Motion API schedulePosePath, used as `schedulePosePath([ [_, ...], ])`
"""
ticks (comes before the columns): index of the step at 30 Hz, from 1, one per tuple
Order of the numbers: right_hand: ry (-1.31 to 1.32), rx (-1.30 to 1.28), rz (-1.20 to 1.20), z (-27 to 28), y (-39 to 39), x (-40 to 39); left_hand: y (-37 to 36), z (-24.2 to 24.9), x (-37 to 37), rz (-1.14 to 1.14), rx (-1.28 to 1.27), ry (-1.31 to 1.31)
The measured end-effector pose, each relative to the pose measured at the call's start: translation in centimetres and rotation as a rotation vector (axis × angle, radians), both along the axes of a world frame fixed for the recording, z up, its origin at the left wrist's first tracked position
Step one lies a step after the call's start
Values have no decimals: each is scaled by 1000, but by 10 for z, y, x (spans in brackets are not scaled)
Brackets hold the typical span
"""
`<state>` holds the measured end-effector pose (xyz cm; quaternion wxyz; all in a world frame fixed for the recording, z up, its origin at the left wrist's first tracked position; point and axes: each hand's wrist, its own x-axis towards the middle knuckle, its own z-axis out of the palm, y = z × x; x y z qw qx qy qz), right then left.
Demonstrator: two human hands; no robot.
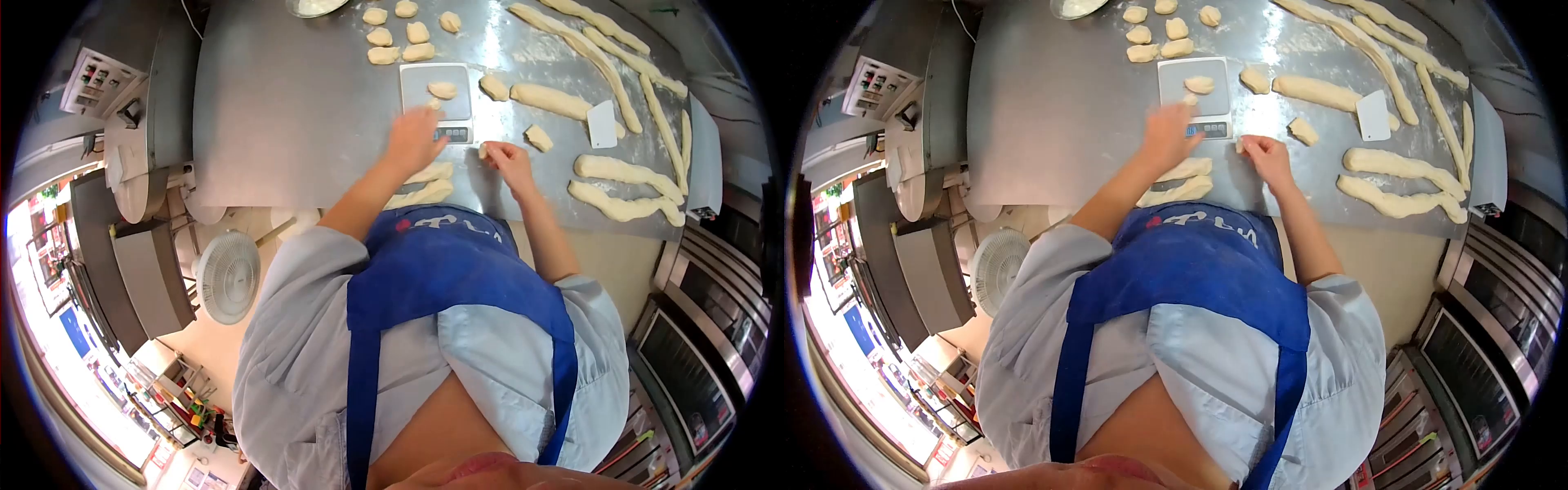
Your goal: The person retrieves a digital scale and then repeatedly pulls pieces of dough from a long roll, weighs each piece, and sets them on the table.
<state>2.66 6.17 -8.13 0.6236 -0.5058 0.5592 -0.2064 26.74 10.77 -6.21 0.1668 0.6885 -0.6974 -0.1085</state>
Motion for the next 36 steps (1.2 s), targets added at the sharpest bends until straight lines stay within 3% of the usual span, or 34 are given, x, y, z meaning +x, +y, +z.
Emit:
schedulePosePath([
  [1,17,8,33,-6,6,2,8,2,0,-193,231,109],
  [4,-5,83,14,-28,24,14,40,-4,-10,-259,321,54],
  [11,1,66,36,-68,43,34,58,-35,-17,-114,301,88],
  [14,129,-99,169,-61,47,44,59,-34,-15,-100,283,138],
  [21,148,10,290,-41,45,57,66,-40,-8,-93,281,227],
  [23,375,-685,467,-34,40,57,68,-37,-6,-103,279,235],
  [28,304,-645,223,-8,-10,84,65,-24,-6,-74,275,323],
  [30,270,-625,168,1,-38,95,67,-40,-6,-49,185,369],
  [33,304,-784,261,12,-71,106,58,-42,-5,68,126,516],
  [35,367,-1201,537,23,-79,115,52,-41,-2,164,152,615],
  [36,362,-1207,539,25,-78,119,48,-41,0,228,144,648],
])
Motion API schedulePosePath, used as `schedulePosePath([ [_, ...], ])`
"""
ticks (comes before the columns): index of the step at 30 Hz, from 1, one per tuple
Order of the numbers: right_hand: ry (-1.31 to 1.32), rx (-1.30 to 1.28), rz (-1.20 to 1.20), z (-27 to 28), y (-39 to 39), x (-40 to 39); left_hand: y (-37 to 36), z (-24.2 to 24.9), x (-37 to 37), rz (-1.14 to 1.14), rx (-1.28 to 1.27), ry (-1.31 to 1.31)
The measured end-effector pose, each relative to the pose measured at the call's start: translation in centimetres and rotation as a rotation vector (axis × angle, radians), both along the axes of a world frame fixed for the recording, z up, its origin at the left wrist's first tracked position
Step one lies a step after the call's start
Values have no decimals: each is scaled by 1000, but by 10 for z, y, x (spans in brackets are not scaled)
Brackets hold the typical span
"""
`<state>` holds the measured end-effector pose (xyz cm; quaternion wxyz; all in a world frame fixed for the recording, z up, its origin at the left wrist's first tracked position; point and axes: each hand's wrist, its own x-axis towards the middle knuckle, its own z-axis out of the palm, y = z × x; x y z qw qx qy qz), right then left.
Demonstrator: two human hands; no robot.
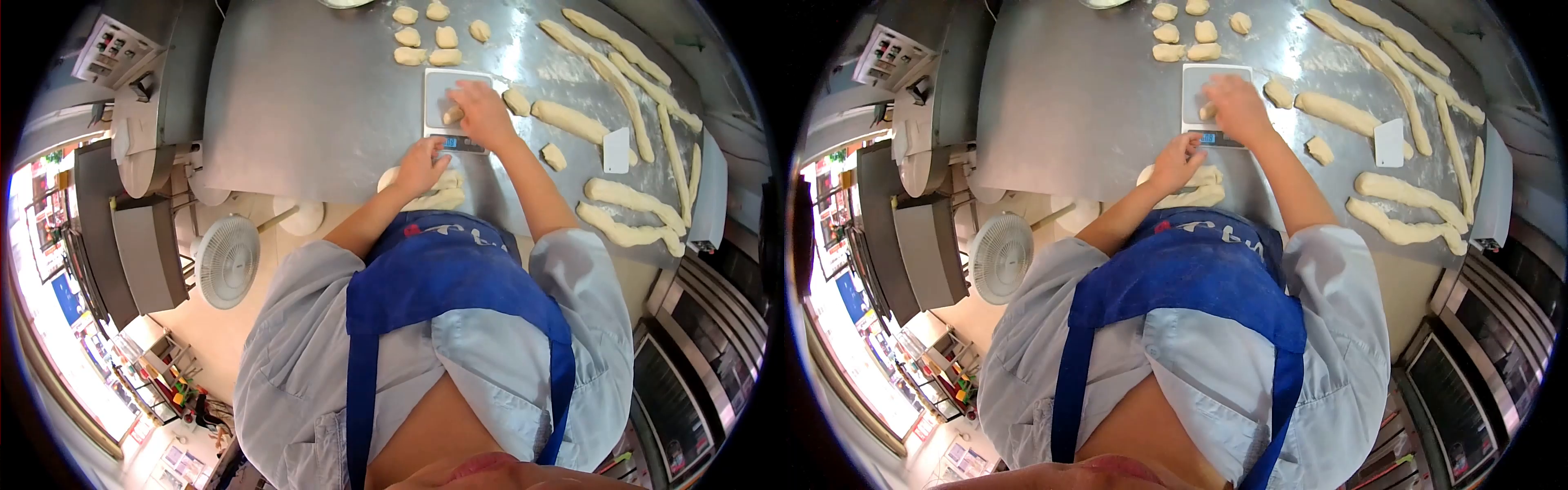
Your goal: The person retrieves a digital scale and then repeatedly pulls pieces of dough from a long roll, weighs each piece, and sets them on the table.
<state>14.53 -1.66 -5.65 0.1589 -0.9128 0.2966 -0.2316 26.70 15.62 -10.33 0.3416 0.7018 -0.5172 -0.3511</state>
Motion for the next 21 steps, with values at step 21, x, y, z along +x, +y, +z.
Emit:
schedulePosePath([
  [21,-517,697,-294,43,90,-13,-22,49,17,351,207,1533],
])
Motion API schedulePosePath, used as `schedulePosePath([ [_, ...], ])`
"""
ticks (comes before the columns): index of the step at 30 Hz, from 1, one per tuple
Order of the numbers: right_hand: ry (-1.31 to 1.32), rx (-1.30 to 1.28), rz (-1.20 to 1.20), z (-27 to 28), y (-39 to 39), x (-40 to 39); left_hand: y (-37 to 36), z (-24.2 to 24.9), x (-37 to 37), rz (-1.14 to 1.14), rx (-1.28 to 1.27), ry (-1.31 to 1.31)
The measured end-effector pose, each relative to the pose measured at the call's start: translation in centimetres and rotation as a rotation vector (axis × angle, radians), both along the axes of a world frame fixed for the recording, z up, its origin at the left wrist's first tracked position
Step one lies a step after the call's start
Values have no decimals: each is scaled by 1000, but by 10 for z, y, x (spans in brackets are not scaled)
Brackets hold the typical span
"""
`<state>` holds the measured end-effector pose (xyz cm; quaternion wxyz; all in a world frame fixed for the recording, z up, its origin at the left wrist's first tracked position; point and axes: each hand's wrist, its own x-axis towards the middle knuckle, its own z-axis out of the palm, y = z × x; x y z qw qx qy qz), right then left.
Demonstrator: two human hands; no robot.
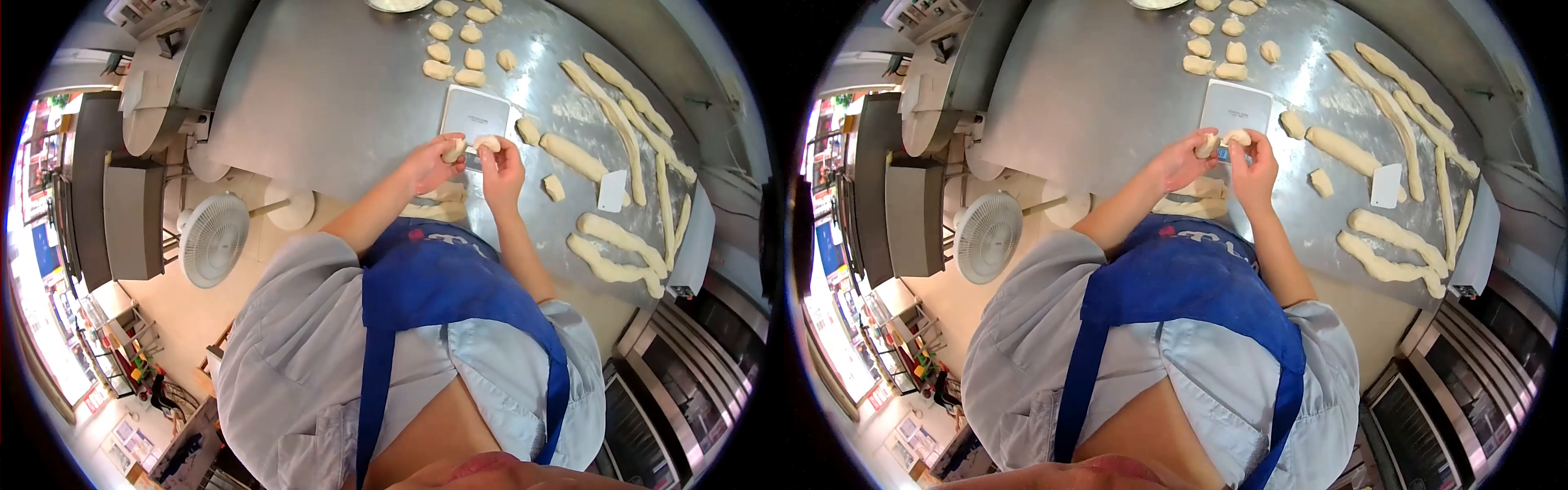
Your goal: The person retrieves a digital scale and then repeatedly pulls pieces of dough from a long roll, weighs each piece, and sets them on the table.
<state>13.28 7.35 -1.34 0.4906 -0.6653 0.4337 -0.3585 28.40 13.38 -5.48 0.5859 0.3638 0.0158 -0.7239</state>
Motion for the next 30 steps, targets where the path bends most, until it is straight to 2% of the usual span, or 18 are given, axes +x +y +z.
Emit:
schedulePosePath([
  [2,-230,94,-34,17,3,1,7,9,4,-62,-18,-7],
  [4,-166,74,-40,23,5,-1,9,15,1,-117,-41,-18],
  [6,94,2,154,20,8,-4,13,19,-3,-51,-161,-3],
  [7,92,-1,161,17,10,-4,15,22,-3,-44,-163,-7],
  [10,226,-459,179,11,21,-3,24,34,-5,16,-50,79],
  [12,237,-428,247,10,30,-3,41,41,-17,-29,-85,-332],
  [14,234,-364,343,15,34,-2,46,42,-13,-64,-44,-313],
  [15,165,-93,351,29,34,-2,48,42,-10,-99,-14,-301],
  [18,136,-8,376,12,36,-13,58,33,-7,-173,-39,-351],
  [19,176,50,393,17,38,-15,62,34,-5,-178,-36,-345],
  [21,235,53,421,9,40,-21,69,36,-2,-361,-14,-332],
  [22,288,49,451,5,40,-22,71,32,-2,-362,-12,-333],
  [24,281,159,437,0,41,-24,76,31,-3,-454,-559,-1525],
  [28,179,372,364,-10,38,-25,73,49,-24,-404,-469,-1698],
  [30,181,322,366,-9,35,-25,70,35,-27,-410,-440,-1835],
])
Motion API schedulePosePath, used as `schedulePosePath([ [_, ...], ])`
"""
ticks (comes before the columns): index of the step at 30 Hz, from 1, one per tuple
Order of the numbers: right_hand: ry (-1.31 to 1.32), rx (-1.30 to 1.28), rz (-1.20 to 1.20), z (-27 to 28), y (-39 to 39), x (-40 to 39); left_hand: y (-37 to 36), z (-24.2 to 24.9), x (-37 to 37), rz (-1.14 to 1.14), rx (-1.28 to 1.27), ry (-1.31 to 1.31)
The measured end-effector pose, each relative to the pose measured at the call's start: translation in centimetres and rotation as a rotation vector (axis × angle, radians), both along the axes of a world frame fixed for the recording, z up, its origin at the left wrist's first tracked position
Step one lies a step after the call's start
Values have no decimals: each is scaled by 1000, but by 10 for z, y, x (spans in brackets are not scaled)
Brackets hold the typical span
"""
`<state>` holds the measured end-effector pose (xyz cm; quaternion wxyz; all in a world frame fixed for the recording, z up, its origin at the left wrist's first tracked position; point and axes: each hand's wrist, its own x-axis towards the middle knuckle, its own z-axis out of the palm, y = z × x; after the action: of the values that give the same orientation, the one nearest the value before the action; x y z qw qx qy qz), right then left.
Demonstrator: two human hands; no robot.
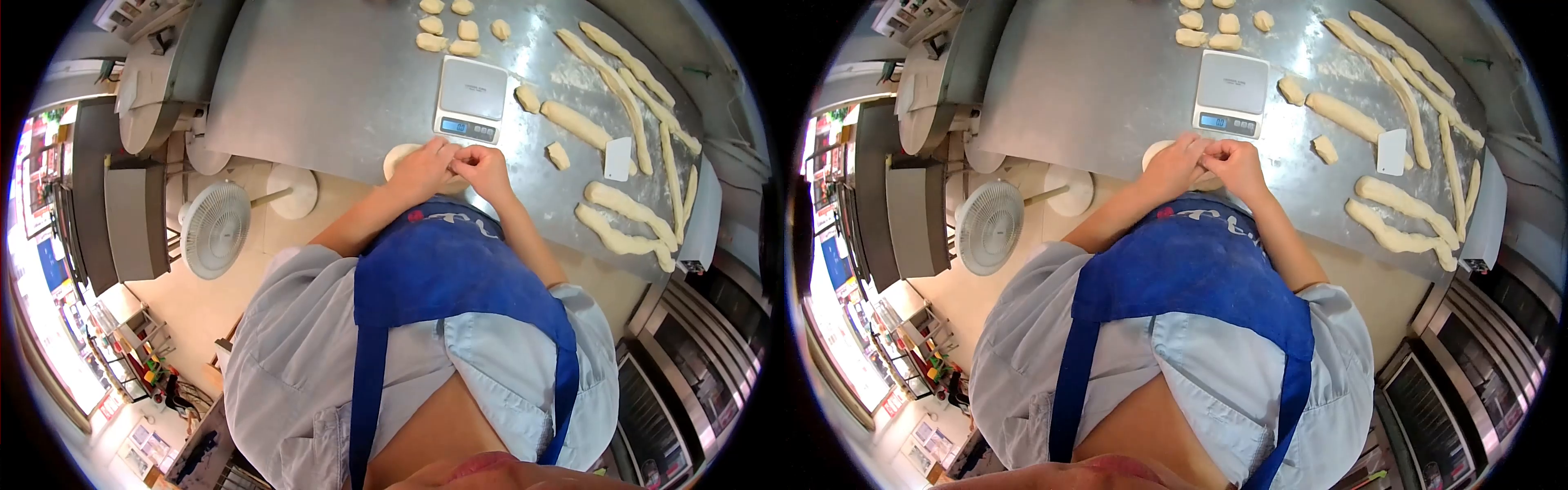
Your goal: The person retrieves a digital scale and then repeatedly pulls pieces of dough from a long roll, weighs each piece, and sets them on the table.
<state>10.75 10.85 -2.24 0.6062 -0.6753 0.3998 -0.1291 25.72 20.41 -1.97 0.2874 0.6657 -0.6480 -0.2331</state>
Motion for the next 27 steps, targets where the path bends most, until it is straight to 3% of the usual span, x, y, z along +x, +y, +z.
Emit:
schedulePosePath([
  [3,27,-53,-21,3,-5,-2,0,-15,4,-80,153,-113],
  [6,91,-55,84,1,-3,-8,5,-29,13,-229,94,-211],
  [8,-148,397,-24,-6,-2,-9,9,-52,20,-205,186,-201],
  [10,-211,471,-131,0,-10,-10,11,-42,20,-170,273,-190],
  [12,-285,536,-261,-12,-23,-16,13,-27,19,135,197,215],
  [13,-139,341,-298,-35,-29,-27,14,-32,21,122,204,217],
  [14,9,145,-325,-56,-34,-38,15,-43,26,275,353,392],
  [15,215,38,-192,-70,-40,-48,12,-53,34,434,495,564],
  [16,215,40,-192,-84,-35,-47,12,-61,43,434,497,562],
  [18,297,-73,-86,-103,-26,-45,12,-70,59,526,510,1725],
  [22,212,-212,-147,-105,-3,-17,2,-49,49,681,370,1836],
  [24,291,-145,-62,-104,-2,-16,0,-42,45,700,397,2079],
  [25,263,-268,-93,-103,-1,-16,0,-38,45,702,394,2075],
  [27,237,-395,-130,-90,2,-14,-3,-30,41,647,600,1989],
])
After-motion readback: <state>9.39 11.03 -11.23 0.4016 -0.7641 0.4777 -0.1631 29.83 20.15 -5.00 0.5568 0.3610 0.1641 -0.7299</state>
